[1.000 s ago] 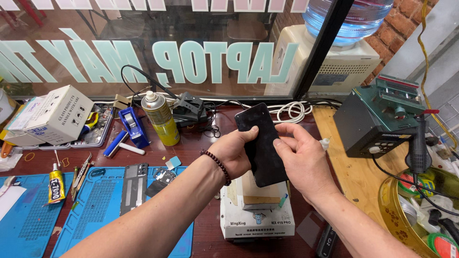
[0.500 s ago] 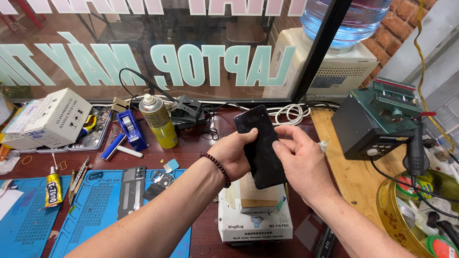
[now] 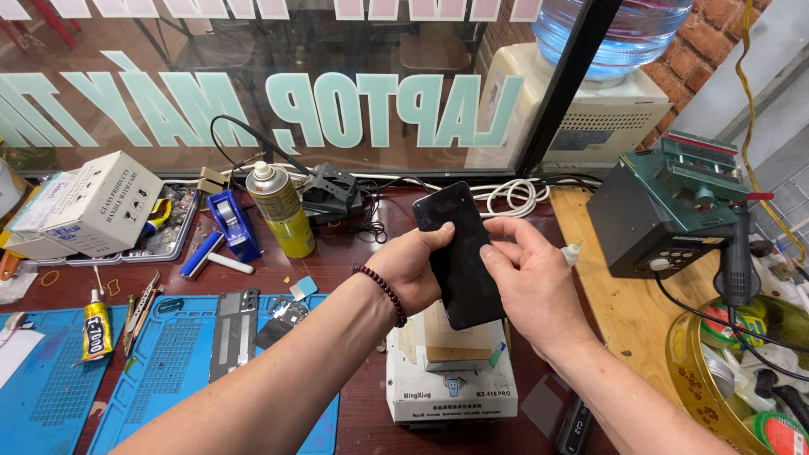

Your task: The person removes a battery from its packaging, places it into a disassembled smartphone, and connects the battery ribbon cable to the motherboard. The person then presses the battery into place and powers on the phone to confirm operation.

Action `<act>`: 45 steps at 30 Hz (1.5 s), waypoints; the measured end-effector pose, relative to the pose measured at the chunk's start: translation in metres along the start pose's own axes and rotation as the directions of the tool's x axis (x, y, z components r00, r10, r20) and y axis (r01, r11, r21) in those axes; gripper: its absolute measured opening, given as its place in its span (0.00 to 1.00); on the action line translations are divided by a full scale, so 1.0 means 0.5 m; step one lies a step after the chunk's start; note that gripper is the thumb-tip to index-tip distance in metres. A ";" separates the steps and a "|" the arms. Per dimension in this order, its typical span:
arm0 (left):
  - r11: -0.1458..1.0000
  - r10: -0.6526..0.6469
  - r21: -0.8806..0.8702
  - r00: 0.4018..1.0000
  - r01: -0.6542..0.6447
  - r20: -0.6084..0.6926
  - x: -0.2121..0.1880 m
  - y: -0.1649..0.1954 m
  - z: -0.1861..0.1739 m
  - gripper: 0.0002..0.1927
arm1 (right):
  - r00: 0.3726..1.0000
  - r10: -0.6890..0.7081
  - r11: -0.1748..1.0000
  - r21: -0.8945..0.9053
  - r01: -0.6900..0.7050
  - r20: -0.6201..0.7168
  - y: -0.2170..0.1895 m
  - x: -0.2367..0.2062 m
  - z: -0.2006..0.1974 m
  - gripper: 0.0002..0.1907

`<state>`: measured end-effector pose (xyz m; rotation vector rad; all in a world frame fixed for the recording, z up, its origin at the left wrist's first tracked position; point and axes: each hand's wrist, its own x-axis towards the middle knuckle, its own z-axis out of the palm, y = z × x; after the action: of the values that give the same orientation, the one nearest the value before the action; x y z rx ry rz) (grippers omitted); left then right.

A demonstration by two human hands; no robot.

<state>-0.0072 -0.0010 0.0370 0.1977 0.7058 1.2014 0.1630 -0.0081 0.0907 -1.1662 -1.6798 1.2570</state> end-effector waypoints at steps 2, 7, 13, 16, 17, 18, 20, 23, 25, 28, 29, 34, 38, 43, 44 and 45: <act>1.000 0.004 0.008 1.000 -0.004 0.000 0.000 0.000 -0.001 0.16 | 1.000 -0.004 1.000 -0.010 0.004 -0.004 0.000 0.001 0.000 0.15; 1.000 -0.004 0.004 1.000 0.004 -0.012 0.000 0.001 0.002 0.16 | 1.000 0.002 1.000 0.004 -0.002 -0.009 0.000 0.002 0.003 0.15; 1.000 0.000 0.012 1.000 0.000 -0.028 -0.007 -0.001 0.007 0.17 | 1.000 0.022 1.000 -0.012 -0.022 -0.007 -0.002 -0.002 0.002 0.16; 0.999 0.025 0.022 1.000 -0.025 0.009 -0.017 0.001 0.011 0.17 | 1.000 0.028 1.000 0.002 -0.028 -0.013 0.002 -0.003 0.002 0.16; 0.999 0.034 0.030 0.999 -0.035 0.024 -0.020 0.002 0.012 0.17 | 0.999 0.029 1.000 0.005 -0.029 -0.017 0.004 -0.004 0.002 0.16; 0.999 0.038 0.012 0.999 -0.038 0.036 -0.024 0.003 0.015 0.20 | 0.999 0.029 1.000 0.007 -0.029 -0.019 0.006 -0.004 0.001 0.16; 0.999 0.048 -0.024 0.997 -0.047 0.058 -0.032 0.007 0.018 0.27 | 0.999 0.023 1.000 -0.015 -0.023 -0.026 0.008 0.000 -0.004 0.16; 0.999 0.040 -0.026 0.998 -0.039 0.054 -0.039 0.005 0.025 0.30 | 0.990 -0.125 0.983 -0.145 0.113 -0.072 0.006 0.009 -0.008 0.19; 0.999 0.053 -0.005 0.997 -0.053 0.063 -0.038 0.001 0.029 0.30 | 0.969 -0.211 0.940 -0.300 0.165 -0.126 0.001 0.021 -0.007 0.23; 0.995 0.089 0.030 0.994 -0.091 0.055 -0.035 -0.007 0.032 0.29 | 0.951 -0.230 0.862 -0.498 0.099 -0.208 -0.012 0.047 0.004 0.26; 0.993 0.107 0.042 0.993 -0.109 0.048 -0.034 -0.011 0.032 0.28 | 0.952 -0.218 0.852 -0.518 0.079 -0.213 -0.016 0.055 0.006 0.25; 0.984 0.143 0.101 0.990 -0.144 0.017 -0.035 -0.010 0.027 0.27 | 0.955 -0.200 0.854 -0.516 0.061 -0.218 -0.026 0.092 0.013 0.19; 0.983 0.146 0.119 0.988 -0.140 -0.043 -0.038 -0.006 0.025 0.27 | 0.975 -0.118 0.947 -0.317 0.053 -0.188 -0.018 0.108 0.012 0.12; 0.983 0.135 0.134 0.987 -0.123 -0.082 -0.042 -0.002 0.026 0.27 | 0.987 0.037 0.992 -0.113 -0.055 -0.158 -0.017 0.116 -0.005 0.08; 0.984 0.135 0.133 0.985 -0.120 -0.108 -0.042 -0.001 0.026 0.27 | 0.982 0.092 0.993 -0.061 -0.103 -0.166 -0.020 0.117 -0.011 0.08; 0.984 0.143 0.121 0.985 -0.131 -0.092 -0.043 0.000 0.027 0.27 | 0.974 0.148 0.988 -0.008 -0.152 -0.171 -0.023 0.117 -0.016 0.08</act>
<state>-0.0031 -0.0172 0.0559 0.2867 0.8610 1.3103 0.1484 0.0484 0.1055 -1.3945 -1.5056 1.1955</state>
